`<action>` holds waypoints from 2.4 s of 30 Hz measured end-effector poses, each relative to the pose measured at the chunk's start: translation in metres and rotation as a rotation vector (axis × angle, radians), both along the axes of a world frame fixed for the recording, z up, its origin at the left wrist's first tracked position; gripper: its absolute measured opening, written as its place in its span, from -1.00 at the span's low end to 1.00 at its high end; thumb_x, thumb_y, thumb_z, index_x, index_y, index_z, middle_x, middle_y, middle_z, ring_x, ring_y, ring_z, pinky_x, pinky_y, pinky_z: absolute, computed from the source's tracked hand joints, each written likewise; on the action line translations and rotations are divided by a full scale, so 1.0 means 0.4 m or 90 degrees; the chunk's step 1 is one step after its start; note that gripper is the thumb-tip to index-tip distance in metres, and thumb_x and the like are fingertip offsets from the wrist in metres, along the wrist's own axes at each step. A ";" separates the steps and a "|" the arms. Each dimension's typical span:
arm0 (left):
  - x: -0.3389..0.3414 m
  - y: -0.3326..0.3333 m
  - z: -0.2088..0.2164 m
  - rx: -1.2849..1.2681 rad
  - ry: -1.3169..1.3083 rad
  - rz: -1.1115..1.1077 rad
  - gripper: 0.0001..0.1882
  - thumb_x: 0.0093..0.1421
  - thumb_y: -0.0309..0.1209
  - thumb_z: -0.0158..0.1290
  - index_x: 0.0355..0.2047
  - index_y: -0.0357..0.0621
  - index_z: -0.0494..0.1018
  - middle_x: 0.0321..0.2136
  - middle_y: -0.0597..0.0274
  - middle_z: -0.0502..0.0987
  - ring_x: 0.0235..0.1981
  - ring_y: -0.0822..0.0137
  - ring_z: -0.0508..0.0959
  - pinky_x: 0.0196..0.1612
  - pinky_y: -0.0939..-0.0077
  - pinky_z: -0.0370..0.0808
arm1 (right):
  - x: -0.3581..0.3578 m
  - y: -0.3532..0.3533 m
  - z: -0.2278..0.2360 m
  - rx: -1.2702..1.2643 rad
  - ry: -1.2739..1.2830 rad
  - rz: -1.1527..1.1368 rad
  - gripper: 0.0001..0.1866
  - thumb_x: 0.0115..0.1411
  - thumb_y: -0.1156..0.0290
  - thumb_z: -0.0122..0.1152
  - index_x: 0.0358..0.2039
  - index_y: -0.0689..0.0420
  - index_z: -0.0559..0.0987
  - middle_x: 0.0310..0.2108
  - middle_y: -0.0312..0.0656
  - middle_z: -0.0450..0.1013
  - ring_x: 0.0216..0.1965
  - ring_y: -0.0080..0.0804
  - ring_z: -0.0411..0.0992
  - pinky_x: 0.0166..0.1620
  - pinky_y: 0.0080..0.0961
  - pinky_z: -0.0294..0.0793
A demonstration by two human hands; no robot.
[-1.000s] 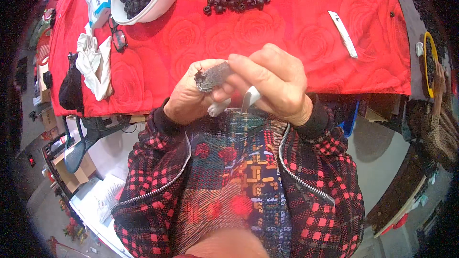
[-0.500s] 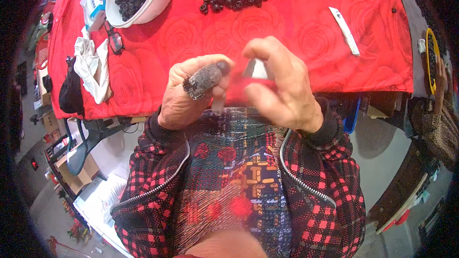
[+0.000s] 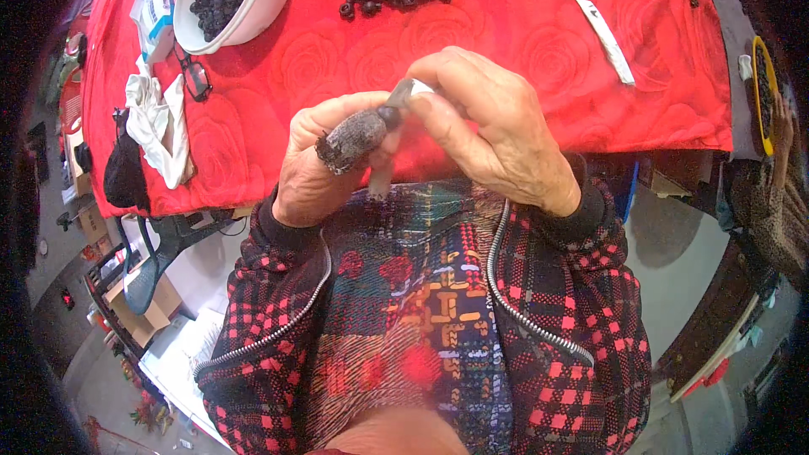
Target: The person sits at a table and uses a small knife to remove the pits from black olives one by one. They hold each olive in their left hand, which is wrapped in a protective cloth, and carefully cut out the pit with the knife in their right hand. The pitted olives are placed on the red tablecloth, while the unpitted ones are kept in a white bowl.
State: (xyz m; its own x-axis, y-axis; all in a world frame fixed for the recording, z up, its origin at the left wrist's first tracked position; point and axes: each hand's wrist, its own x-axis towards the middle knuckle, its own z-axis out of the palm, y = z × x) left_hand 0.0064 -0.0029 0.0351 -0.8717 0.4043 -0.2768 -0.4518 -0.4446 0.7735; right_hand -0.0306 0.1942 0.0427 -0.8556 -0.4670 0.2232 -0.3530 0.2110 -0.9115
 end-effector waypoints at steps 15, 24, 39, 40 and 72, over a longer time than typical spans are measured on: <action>-0.009 -0.002 -0.010 -0.012 -0.023 -0.023 -0.65 0.24 -0.34 0.00 -0.07 -0.37 0.43 -0.47 0.15 0.50 -0.60 0.40 0.48 -0.64 0.57 0.45 | -0.022 0.016 -0.011 0.007 -0.005 0.069 -0.85 0.19 0.48 0.04 -0.28 0.28 0.45 -0.41 -0.05 0.41 -0.37 -0.18 0.44 -0.30 -0.41 0.40; -0.015 -0.002 -0.020 0.036 -0.015 -0.021 -0.65 0.23 -0.34 0.01 -0.06 -0.36 0.42 -0.42 0.15 0.51 -0.59 0.39 0.51 -0.63 0.57 0.46 | -0.027 0.016 -0.022 -0.015 -0.022 0.072 -0.85 0.18 0.49 0.04 -0.26 0.29 0.46 -0.41 -0.05 0.41 -0.37 -0.18 0.45 -0.29 -0.40 0.40; -0.019 0.001 -0.028 0.019 -0.025 -0.020 -0.67 0.25 -0.36 0.00 -0.06 -0.33 0.43 -0.42 0.14 0.52 -0.57 0.38 0.50 -0.64 0.56 0.45 | -0.027 0.017 -0.027 0.004 -0.013 0.052 -0.86 0.18 0.50 0.05 -0.27 0.29 0.47 -0.43 -0.05 0.41 -0.38 -0.19 0.44 -0.31 -0.42 0.40; -0.019 0.001 -0.029 0.023 -0.021 -0.014 -0.67 0.25 -0.36 0.00 -0.06 -0.33 0.43 -0.42 0.14 0.52 -0.56 0.39 0.50 -0.64 0.56 0.45 | -0.026 0.017 -0.028 0.002 -0.014 0.049 -0.86 0.18 0.50 0.05 -0.27 0.29 0.47 -0.43 -0.05 0.41 -0.38 -0.18 0.44 -0.31 -0.42 0.40; -0.030 0.000 -0.044 -0.089 0.025 0.019 -0.67 0.21 -0.35 0.04 -0.09 -0.34 0.46 -0.51 0.23 0.50 -0.63 0.44 0.43 -0.60 0.58 0.37 | -0.046 0.016 -0.060 0.014 -0.009 0.064 -0.87 0.17 0.51 0.06 -0.28 0.28 0.46 -0.43 -0.06 0.40 -0.38 -0.15 0.44 -0.31 -0.39 0.40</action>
State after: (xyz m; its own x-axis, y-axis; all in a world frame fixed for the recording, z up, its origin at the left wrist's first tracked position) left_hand -0.0055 -0.0030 0.0177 -0.8938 0.3380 -0.2947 -0.4088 -0.3440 0.8453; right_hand -0.0489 0.2004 0.0185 -0.8069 -0.5557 0.2004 -0.3604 0.1943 -0.9123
